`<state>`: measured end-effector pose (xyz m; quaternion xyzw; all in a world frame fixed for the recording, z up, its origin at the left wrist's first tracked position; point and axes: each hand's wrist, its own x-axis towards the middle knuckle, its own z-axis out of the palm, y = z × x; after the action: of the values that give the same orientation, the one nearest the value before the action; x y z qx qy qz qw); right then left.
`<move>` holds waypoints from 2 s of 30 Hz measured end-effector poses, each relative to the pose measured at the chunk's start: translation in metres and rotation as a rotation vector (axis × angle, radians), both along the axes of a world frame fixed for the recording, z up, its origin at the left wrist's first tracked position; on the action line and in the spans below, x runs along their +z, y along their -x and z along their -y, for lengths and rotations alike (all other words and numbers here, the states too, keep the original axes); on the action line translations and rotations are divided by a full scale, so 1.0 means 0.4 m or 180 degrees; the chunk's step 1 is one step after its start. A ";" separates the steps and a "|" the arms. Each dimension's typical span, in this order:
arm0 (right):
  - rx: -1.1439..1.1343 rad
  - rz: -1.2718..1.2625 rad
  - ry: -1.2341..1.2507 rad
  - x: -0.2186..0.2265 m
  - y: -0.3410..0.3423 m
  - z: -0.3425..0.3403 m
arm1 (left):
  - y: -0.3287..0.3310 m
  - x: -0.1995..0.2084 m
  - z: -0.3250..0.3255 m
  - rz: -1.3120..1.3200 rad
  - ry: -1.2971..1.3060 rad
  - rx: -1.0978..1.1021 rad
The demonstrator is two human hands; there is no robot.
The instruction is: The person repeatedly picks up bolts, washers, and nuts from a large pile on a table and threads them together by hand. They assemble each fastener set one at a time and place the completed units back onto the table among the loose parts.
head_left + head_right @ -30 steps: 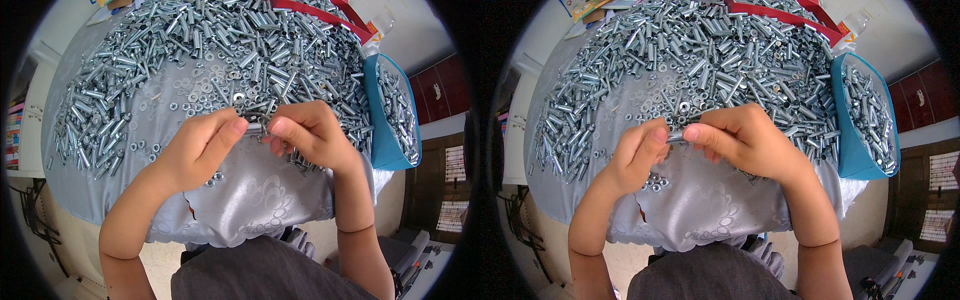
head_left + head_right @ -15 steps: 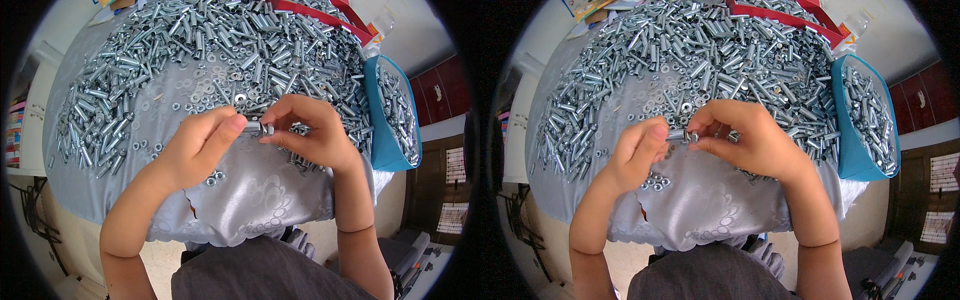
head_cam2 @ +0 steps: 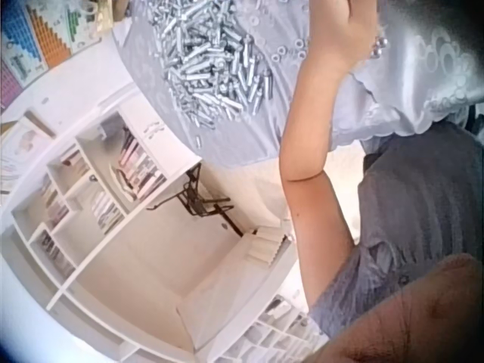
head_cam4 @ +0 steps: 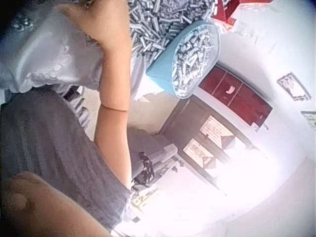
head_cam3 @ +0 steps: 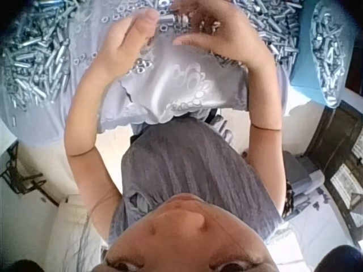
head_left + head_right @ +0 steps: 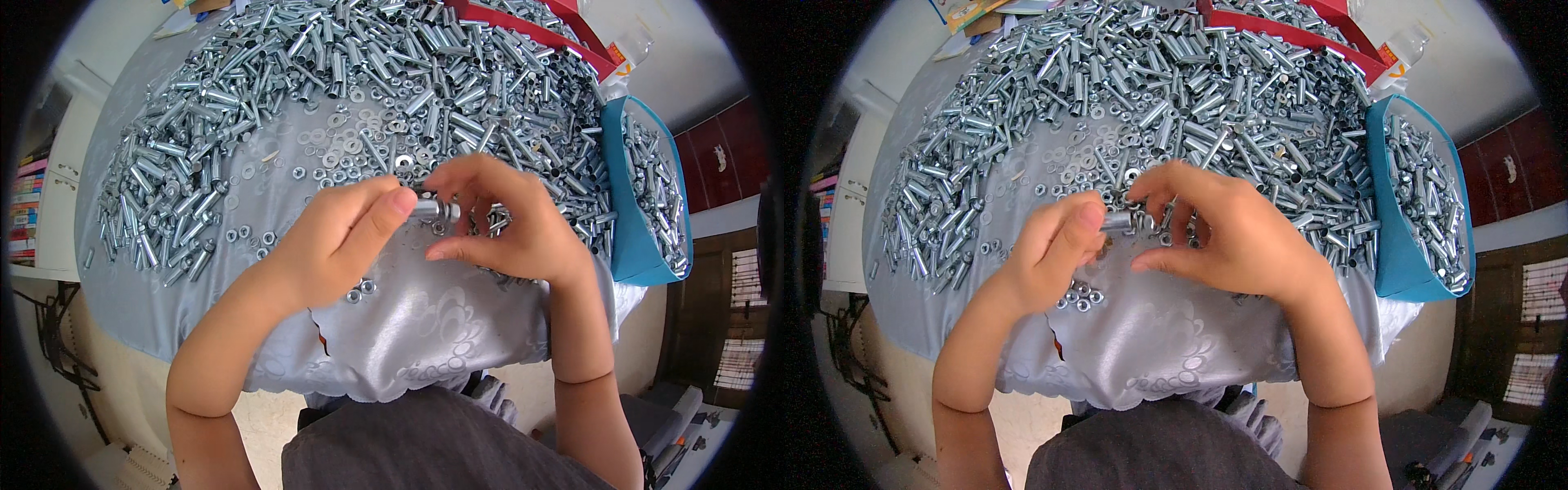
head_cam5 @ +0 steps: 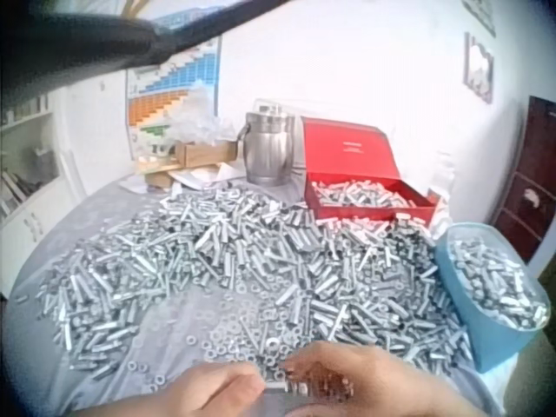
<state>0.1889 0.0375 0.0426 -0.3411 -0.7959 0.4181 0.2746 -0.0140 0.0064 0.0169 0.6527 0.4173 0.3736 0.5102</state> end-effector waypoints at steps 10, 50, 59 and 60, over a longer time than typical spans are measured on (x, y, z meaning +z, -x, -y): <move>-0.0155 0.0057 -0.0264 -0.007 -0.008 -0.003 | 0.008 -0.007 -0.011 0.0025 0.0160 0.0057; 0.0260 0.0184 -0.0345 -0.027 -0.012 -0.014 | 0.005 -0.007 -0.010 -0.0109 -0.0273 -0.0075; 0.0207 -0.0119 -0.0381 -0.027 -0.003 -0.008 | 0.004 0.000 -0.007 -0.0230 -0.0343 -0.0176; 0.0147 -0.0197 -0.0134 -0.024 -0.002 -0.006 | 0.002 0.000 -0.008 -0.0189 -0.0319 -0.0152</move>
<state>0.1898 0.0399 0.0330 -0.3036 -0.8033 0.4179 0.2965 -0.0148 0.0096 0.0170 0.6980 0.3973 0.3622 0.4730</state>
